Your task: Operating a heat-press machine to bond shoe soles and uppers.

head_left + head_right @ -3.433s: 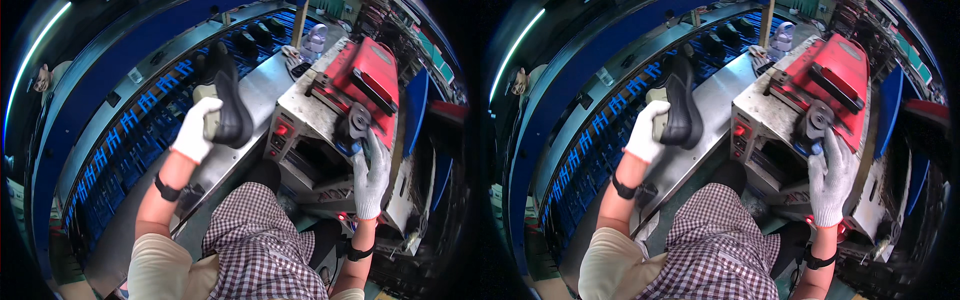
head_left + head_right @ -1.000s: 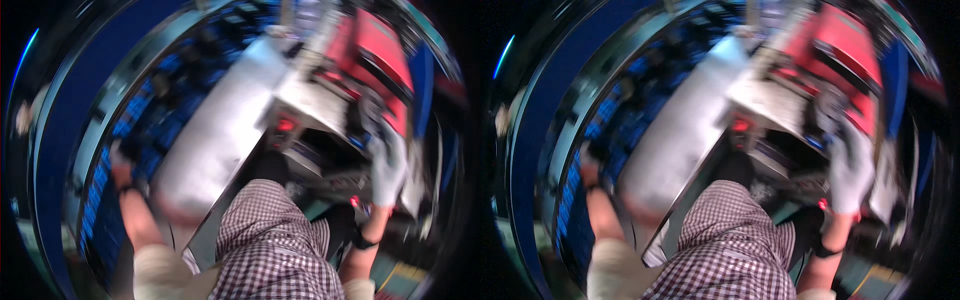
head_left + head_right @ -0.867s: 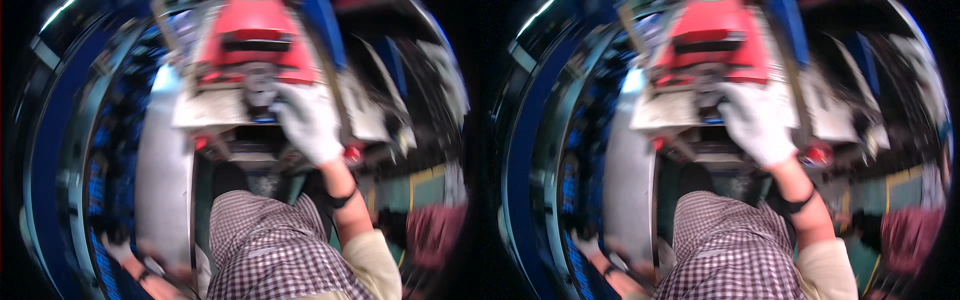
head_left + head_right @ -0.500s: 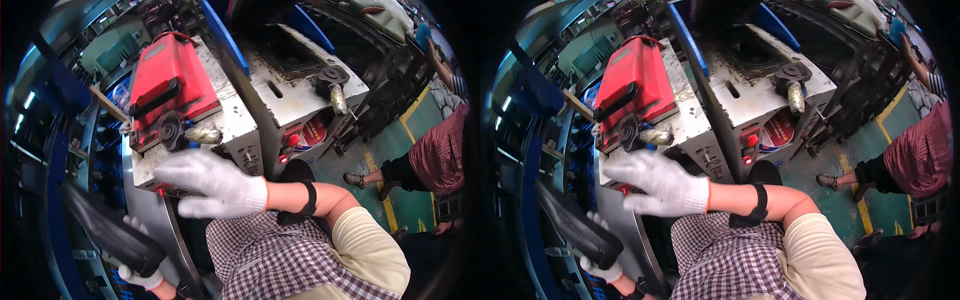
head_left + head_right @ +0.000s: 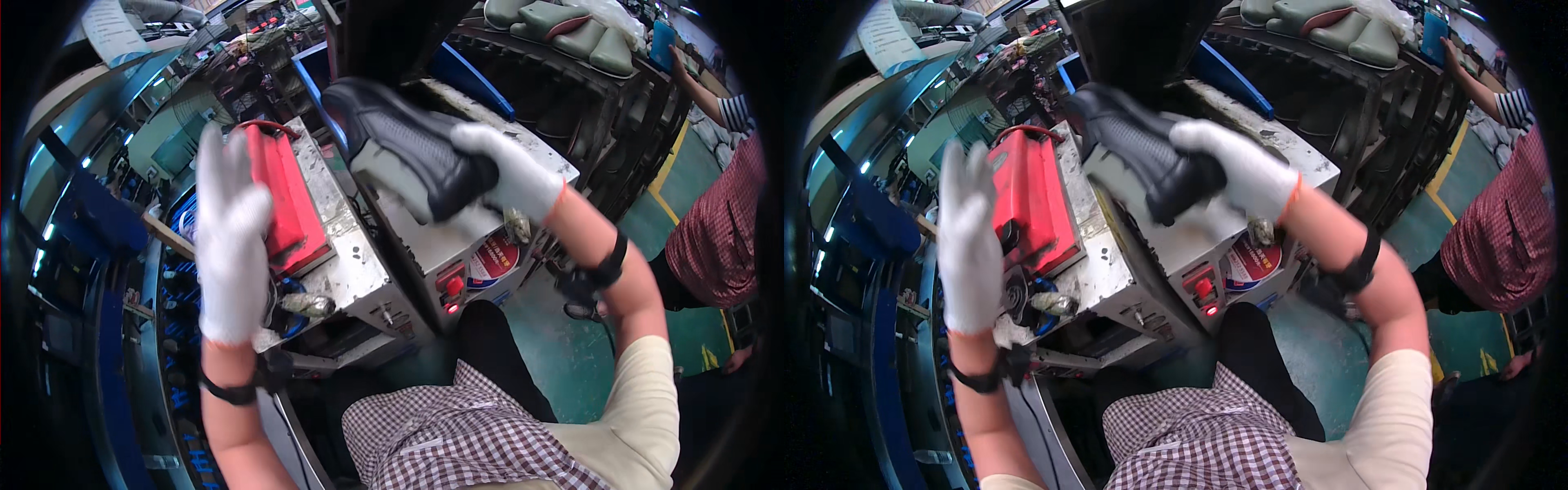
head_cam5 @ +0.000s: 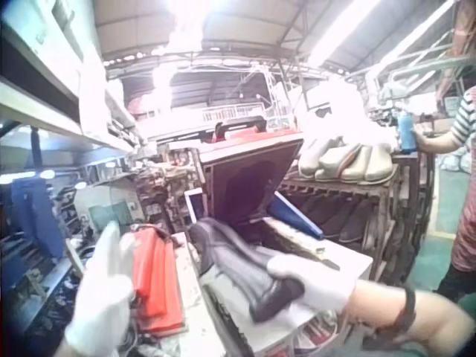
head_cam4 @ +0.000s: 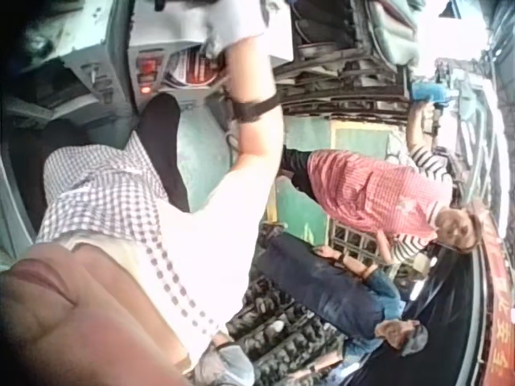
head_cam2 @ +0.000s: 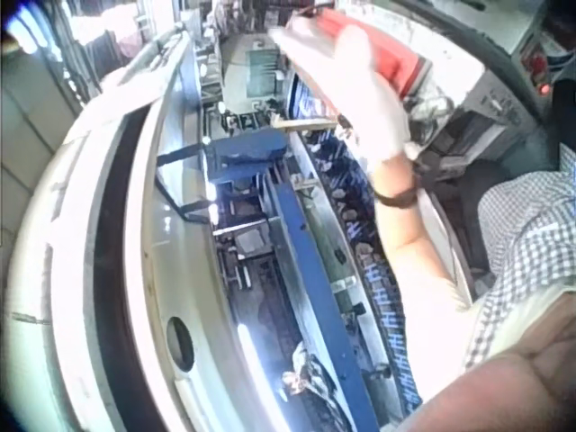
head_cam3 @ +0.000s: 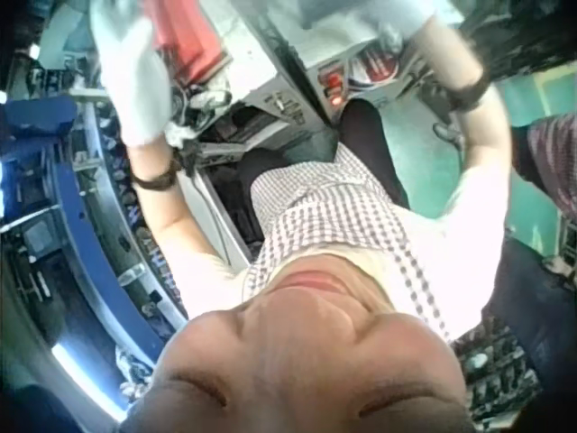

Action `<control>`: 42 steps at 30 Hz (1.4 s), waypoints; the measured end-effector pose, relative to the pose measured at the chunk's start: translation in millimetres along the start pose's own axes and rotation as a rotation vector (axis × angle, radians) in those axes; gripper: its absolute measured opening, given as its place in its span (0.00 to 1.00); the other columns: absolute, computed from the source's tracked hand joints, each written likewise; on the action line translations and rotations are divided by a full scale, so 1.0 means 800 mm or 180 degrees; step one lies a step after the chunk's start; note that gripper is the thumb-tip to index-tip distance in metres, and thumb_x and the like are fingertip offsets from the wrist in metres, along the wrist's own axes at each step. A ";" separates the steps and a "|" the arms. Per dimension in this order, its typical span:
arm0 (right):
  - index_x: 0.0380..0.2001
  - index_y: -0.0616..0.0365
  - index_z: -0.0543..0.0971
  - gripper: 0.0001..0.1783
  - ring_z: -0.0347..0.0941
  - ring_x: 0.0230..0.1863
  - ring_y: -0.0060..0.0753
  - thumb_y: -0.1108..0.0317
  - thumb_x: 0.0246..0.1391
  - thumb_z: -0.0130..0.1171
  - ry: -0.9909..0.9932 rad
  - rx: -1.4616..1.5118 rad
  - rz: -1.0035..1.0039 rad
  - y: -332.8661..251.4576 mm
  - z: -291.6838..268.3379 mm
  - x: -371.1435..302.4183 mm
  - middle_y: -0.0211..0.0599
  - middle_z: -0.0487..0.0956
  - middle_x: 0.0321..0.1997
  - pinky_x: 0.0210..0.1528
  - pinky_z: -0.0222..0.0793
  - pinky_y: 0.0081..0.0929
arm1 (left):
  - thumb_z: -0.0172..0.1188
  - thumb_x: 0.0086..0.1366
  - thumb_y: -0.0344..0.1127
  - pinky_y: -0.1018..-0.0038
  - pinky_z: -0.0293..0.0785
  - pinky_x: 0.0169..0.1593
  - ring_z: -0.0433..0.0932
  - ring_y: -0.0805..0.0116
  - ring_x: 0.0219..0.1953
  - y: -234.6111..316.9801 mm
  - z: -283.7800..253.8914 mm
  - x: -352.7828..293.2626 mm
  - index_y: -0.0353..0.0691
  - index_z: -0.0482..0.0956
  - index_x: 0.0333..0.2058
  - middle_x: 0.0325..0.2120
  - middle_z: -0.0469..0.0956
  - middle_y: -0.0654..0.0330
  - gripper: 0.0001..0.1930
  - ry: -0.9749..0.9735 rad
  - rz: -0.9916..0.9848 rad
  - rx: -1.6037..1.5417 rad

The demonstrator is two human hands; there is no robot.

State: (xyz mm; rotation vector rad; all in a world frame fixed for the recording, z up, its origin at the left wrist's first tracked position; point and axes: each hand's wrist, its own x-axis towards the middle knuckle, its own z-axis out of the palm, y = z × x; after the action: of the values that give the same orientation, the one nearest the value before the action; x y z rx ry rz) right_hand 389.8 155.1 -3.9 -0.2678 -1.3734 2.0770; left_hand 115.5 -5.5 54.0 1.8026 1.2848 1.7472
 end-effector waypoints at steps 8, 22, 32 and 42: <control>0.78 0.41 0.61 0.48 0.63 0.75 0.61 0.39 0.57 0.57 0.1438 -0.4988 0.0494 -0.037 -0.135 0.162 0.60 0.61 0.78 0.76 0.60 0.40 | 0.58 0.71 0.51 0.64 0.54 0.75 0.61 0.52 0.73 0.011 0.062 0.249 0.31 0.61 0.73 0.71 0.63 0.42 0.40 -0.0402 0.1024 0.1210; 0.78 0.47 0.60 0.55 0.54 0.79 0.70 0.31 0.53 0.60 0.0339 -0.5600 0.1231 -0.014 -0.177 0.172 0.75 0.56 0.77 0.79 0.52 0.46 | 0.60 0.71 0.57 0.70 0.66 0.69 0.73 0.66 0.63 -0.001 0.128 0.399 0.35 0.71 0.68 0.72 0.67 0.51 0.37 -0.1112 0.1131 0.1697; 0.71 0.63 0.71 0.42 0.71 0.71 0.47 0.42 0.66 0.59 0.0124 -0.4906 0.0487 -0.085 -0.117 0.082 0.55 0.73 0.72 0.75 0.61 0.31 | 0.66 0.60 0.43 0.71 0.76 0.46 0.79 0.66 0.40 0.020 0.157 0.322 0.32 0.76 0.58 0.39 0.81 0.54 0.30 -0.1125 0.0358 0.1993; 0.41 0.51 0.82 0.17 0.77 0.47 0.41 0.59 0.48 0.70 -0.0441 -0.5515 -0.1792 0.042 -0.034 -0.117 0.34 0.79 0.38 0.60 0.67 0.45 | 0.61 0.72 0.43 0.67 0.78 0.48 0.85 0.58 0.38 -0.120 0.233 0.210 0.35 0.86 0.46 0.38 0.86 0.49 0.17 -0.1088 0.1204 0.2085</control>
State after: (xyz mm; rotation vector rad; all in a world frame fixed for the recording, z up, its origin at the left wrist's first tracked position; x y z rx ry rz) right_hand 463.2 111.1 -61.4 -0.3302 -2.5606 0.0535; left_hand 224.7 240.1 49.7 2.7137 1.5485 1.1398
